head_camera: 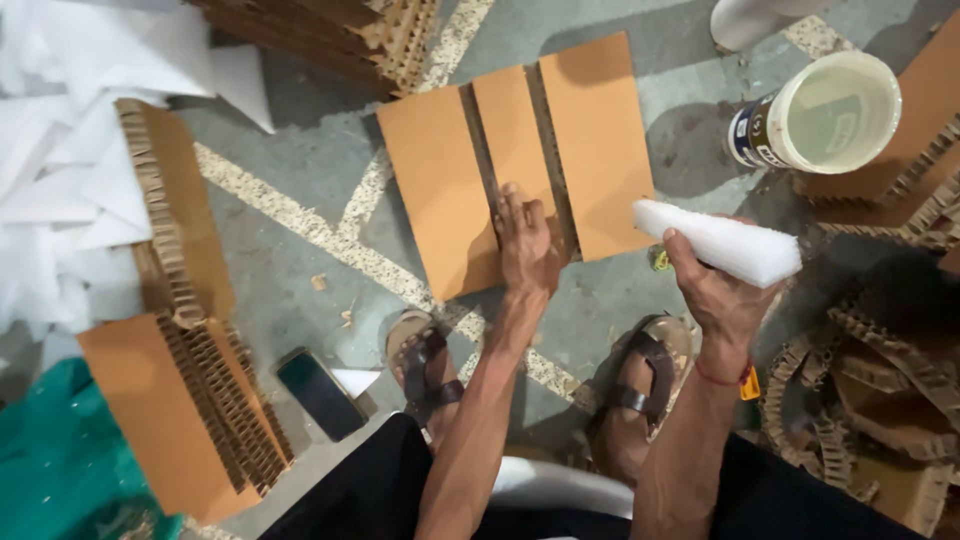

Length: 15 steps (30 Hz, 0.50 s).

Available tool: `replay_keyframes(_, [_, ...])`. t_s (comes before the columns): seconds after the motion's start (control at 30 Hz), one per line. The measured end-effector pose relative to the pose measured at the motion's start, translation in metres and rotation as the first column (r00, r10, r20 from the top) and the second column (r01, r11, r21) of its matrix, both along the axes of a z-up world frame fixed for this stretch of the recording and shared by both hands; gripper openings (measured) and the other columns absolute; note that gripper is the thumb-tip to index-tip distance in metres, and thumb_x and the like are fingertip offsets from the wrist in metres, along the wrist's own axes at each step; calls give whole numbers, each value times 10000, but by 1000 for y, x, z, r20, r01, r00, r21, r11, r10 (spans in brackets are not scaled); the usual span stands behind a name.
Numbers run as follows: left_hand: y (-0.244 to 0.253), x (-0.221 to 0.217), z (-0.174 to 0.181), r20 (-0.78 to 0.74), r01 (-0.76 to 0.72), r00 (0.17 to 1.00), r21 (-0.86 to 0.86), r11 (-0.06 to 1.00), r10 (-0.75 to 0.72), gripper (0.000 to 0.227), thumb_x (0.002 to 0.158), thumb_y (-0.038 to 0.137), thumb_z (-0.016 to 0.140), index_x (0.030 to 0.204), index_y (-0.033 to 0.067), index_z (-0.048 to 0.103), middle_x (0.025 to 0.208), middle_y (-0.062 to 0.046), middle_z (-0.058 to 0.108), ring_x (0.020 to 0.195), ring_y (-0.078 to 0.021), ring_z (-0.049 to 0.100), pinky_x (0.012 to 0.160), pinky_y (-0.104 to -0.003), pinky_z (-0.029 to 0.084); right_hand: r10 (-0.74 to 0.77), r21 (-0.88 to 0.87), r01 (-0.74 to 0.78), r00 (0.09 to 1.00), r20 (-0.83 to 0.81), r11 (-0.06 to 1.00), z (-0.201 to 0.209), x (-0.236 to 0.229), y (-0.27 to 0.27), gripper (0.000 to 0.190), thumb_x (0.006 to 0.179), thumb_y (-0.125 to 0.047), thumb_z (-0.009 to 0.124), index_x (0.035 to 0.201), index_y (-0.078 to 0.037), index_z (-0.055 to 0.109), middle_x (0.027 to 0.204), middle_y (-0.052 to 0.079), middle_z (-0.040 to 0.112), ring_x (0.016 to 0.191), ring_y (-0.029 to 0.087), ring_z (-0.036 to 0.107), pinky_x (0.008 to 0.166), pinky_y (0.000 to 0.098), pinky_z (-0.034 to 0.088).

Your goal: The person applies glue to the edges of corrugated cardboard pieces using a foam roller, then folds and presses the pieces together to form a box. They secure the assembled box with a rubber band and repeat the process with additional pieces.

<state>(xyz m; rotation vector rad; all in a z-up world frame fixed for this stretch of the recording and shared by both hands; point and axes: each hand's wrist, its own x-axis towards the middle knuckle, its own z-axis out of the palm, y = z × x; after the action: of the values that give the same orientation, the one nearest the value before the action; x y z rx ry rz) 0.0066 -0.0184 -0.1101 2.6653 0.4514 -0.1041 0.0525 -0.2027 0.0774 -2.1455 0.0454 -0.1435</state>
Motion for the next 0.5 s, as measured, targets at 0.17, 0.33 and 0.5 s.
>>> replay_keyframes(0.17, [9, -1, 24, 230, 63, 973, -113, 992, -36, 775, 876, 311, 667, 1507, -2, 345, 1653, -323, 224, 1553, -488, 249, 1246, -678, 185, 9, 188, -15, 999, 33, 982, -9, -4, 0, 392, 927, -107, 949, 1145, 36, 657, 1080, 68, 699, 963, 156, 684, 871, 305, 600])
replay_keyframes(0.33, [76, 9, 101, 599, -428, 765, 201, 881, 235, 1053, 992, 535, 631, 1679, 129, -56, 1708, -286, -116, 1608, -495, -113, 1253, -734, -104, 64, 291, -67, 998, 22, 954, -3, -5, -9, 380, 970, -106, 873, 1183, 23, 585, 1119, 71, 698, 978, 149, 693, 888, 268, 589])
replay_keyframes(0.5, [159, -2, 157, 784, -582, 560, 142, 801, 268, 1268, 1008, 589, 709, 1645, 116, -279, 1675, -218, -297, 1552, -381, -256, 1271, -614, -124, -5, 70, -1, 997, 81, 998, -6, 1, -4, 437, 916, -99, 954, 1174, 33, 627, 1147, 77, 687, 1053, 174, 680, 941, 313, 584])
